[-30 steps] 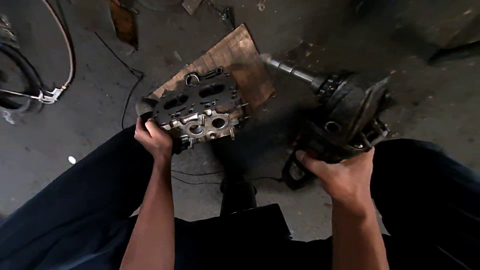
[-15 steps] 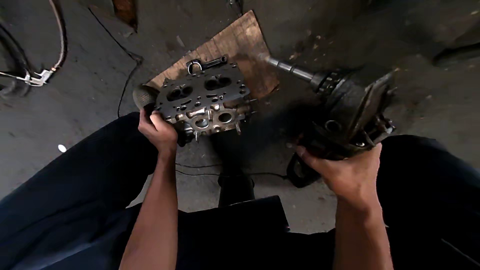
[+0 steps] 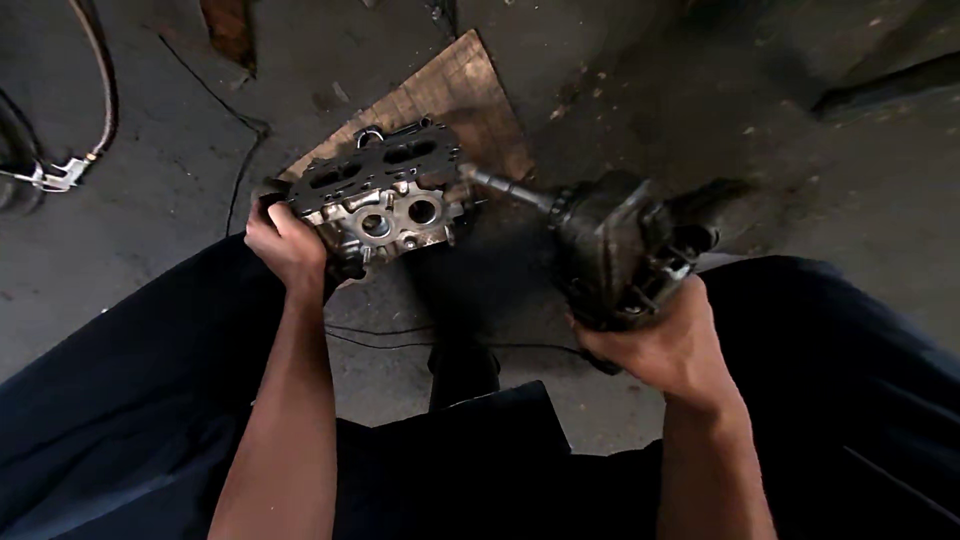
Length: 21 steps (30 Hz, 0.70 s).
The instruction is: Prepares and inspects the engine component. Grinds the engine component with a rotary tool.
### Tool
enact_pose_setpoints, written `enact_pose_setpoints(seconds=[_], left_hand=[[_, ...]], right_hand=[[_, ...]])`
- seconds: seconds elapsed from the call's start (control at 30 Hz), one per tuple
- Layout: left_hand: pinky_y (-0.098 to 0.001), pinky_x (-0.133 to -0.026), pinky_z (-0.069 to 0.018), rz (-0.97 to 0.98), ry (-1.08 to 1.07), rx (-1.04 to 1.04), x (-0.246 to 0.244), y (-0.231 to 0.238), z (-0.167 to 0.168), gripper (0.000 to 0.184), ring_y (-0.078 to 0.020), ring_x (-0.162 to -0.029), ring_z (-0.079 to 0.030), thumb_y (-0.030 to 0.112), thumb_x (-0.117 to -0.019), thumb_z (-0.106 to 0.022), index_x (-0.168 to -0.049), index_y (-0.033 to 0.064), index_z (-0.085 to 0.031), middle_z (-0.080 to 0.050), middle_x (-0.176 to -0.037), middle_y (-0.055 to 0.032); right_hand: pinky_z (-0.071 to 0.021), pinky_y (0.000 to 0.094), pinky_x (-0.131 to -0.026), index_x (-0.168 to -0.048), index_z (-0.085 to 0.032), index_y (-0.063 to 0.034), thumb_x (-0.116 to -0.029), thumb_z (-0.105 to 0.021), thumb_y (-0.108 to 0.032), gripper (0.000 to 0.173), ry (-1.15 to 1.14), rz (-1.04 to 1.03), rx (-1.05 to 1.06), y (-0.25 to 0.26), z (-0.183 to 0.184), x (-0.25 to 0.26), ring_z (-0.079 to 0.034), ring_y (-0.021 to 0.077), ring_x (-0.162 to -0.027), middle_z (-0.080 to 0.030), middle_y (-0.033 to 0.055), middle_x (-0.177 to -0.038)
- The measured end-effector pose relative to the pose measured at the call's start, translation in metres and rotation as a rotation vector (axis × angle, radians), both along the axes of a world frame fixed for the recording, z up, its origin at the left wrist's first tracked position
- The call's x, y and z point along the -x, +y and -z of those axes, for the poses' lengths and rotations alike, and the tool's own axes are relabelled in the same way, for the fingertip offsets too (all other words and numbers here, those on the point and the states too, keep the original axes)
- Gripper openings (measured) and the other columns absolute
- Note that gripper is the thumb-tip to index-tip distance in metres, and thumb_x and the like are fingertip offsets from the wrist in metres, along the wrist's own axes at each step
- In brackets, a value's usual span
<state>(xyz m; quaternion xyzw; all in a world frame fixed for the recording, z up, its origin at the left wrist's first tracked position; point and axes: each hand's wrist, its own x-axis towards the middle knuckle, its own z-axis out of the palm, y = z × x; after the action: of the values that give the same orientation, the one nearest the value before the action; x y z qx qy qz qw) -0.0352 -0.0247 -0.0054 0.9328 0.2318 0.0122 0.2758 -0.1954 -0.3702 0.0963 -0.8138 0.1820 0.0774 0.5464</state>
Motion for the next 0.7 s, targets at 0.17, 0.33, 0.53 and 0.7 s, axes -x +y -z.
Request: enact_pose_setpoints(seconds=[0.17,0.33,0.53,0.7], left_hand=[[-0.0431,-0.093,-0.0496,-0.001,0.006,0.005,0.0,0.0,0.003,0.043,-0.0194,-0.099,-0.066,0.025,-0.101,-0.038,-0.113,-0.0022,-0.068,-0.07,-0.105,-0.0174],[-0.0444,-0.099,-0.0473,-0.007,0.007,-0.01,0.001,-0.003,-0.001,0.044,-0.0235,-0.108,-0.065,0.024,-0.1017,-0.037,-0.117,-0.0046,-0.067,-0.069,-0.111,-0.0219],[-0.0542,-0.096,-0.0482,-0.008,0.062,-0.027,-0.005,-0.004,-0.007,0.047,-0.0321,-0.108,-0.066,0.028,-0.1028,-0.036,-0.117,-0.0037,-0.067,-0.07,-0.11,-0.0243],[-0.0571,-0.095,-0.0489,-0.032,0.067,-0.006,-0.002,-0.004,-0.008,0.046,-0.0342,-0.109,-0.067,0.027,-0.1013,-0.037,-0.119,-0.0028,-0.068,-0.07,-0.111,-0.0245]], right_hand=[[-0.0578,0.0182,-0.084,-0.124,-0.062,-0.0051,-0.0614,-0.087,-0.037,0.074,0.122,-0.065,0.009,0.012,0.001,0.0,-0.067,-0.0049,-0.095,-0.073,-0.0034,-0.101],[-0.0593,0.0318,-0.082,-0.125,-0.064,-0.0126,-0.0593,-0.085,-0.041,0.075,0.286,-0.154,0.056,0.023,0.002,-0.006,-0.069,0.0047,-0.094,-0.073,-0.0016,-0.099],[-0.0591,0.0426,-0.084,-0.133,-0.061,-0.0112,-0.0619,-0.087,-0.039,0.08,0.378,-0.158,0.044,0.037,0.011,-0.014,-0.07,0.0142,-0.096,-0.073,0.0038,-0.102],[-0.0595,0.0342,-0.083,-0.125,-0.062,-0.0109,-0.0612,-0.088,-0.034,0.073,0.351,-0.15,0.011,0.046,0.015,-0.017,-0.07,0.0075,-0.093,-0.072,0.0004,-0.1]])
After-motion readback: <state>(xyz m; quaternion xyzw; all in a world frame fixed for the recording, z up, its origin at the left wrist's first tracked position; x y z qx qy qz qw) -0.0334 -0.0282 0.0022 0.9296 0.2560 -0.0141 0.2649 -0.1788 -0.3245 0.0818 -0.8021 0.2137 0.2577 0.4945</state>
